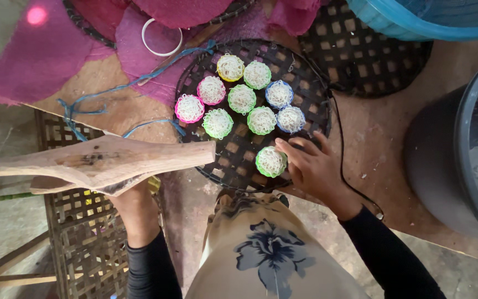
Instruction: The person uses a wooden extruder to press a white paste into colorful plastic cups arranged on a woven tray. They repeatedly scoop paste from a large bowl, load it into the extruder, and form decorative swirls in each cup.
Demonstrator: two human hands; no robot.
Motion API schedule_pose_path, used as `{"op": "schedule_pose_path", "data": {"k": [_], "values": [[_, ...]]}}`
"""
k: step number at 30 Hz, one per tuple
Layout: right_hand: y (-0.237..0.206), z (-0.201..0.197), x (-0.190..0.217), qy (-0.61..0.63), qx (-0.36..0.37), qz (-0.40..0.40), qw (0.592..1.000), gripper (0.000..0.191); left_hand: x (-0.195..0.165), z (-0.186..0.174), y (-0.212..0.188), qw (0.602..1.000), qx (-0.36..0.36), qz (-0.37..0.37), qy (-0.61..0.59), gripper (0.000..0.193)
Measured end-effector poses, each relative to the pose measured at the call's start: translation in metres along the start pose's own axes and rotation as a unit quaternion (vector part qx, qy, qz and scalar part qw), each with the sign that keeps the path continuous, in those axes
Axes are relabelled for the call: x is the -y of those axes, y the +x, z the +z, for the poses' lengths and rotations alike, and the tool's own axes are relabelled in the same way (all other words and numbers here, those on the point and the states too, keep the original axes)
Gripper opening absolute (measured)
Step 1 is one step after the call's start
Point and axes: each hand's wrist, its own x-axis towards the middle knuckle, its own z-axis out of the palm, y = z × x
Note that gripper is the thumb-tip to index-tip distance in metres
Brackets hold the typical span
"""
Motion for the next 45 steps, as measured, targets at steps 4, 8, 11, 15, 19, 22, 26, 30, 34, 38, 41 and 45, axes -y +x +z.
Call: {"op": "schedule_pose_path", "data": {"k": [4, 8, 11, 15, 19, 22, 26, 30, 34, 38, 41, 45], "values": [[-0.003, -0.002, -0.002, 0.017, -0.043, -0.019, 0.999, 0.049, -0.003, 0.001, -0.001, 1.0, -0.001, -0.02, 0.013, 0.02], [-0.008, -0.002, -0.003, 0.015, -0.056, -0.003, 0.998, 0.047, -0.004, 0.003, -0.002, 1.0, 0.001, 0.021, 0.015, 0.033], [-0.016, -0.001, 0.0, 0.016, -0.055, 0.017, 0.998, 0.044, -0.002, 0.004, -0.001, 0.999, 0.0, 0.044, 0.02, 0.044], [-0.03, 0.001, 0.008, 0.026, -0.057, 0.039, 0.997, 0.043, 0.003, 0.003, 0.0, 0.998, -0.005, 0.059, 0.005, 0.056], [-0.034, 0.005, 0.01, 0.01, -0.091, 0.059, 0.994, 0.044, 0.009, 0.003, 0.003, 0.998, -0.021, 0.019, -0.049, 0.063], [-0.031, 0.008, 0.01, 0.014, -0.102, 0.085, 0.991, 0.047, 0.012, 0.004, 0.005, 0.999, -0.015, 0.0, -0.038, 0.058], [-0.029, 0.009, 0.012, 0.018, -0.099, 0.094, 0.991, 0.047, 0.013, 0.006, 0.005, 0.997, -0.006, 0.012, -0.073, 0.06], [-0.029, 0.009, 0.014, -0.015, -0.105, 0.088, 0.99, 0.046, 0.011, 0.007, 0.004, 0.997, -0.011, 0.01, -0.071, 0.061], [-0.03, 0.01, 0.014, 0.0, -0.087, 0.1, 0.991, 0.048, 0.008, 0.005, 0.003, 0.998, -0.009, 0.004, -0.054, 0.054], [-0.031, 0.01, 0.016, 0.007, -0.079, 0.109, 0.991, 0.049, 0.007, 0.003, 0.003, 0.999, -0.002, 0.008, -0.049, 0.051], [-0.033, 0.009, 0.017, 0.008, -0.073, 0.119, 0.99, 0.05, 0.008, 0.003, 0.004, 0.999, -0.001, 0.011, -0.053, 0.052], [-0.036, 0.005, 0.019, 0.019, -0.074, 0.115, 0.99, 0.048, 0.01, 0.004, 0.004, 0.999, -0.002, 0.015, -0.048, 0.056]]}}
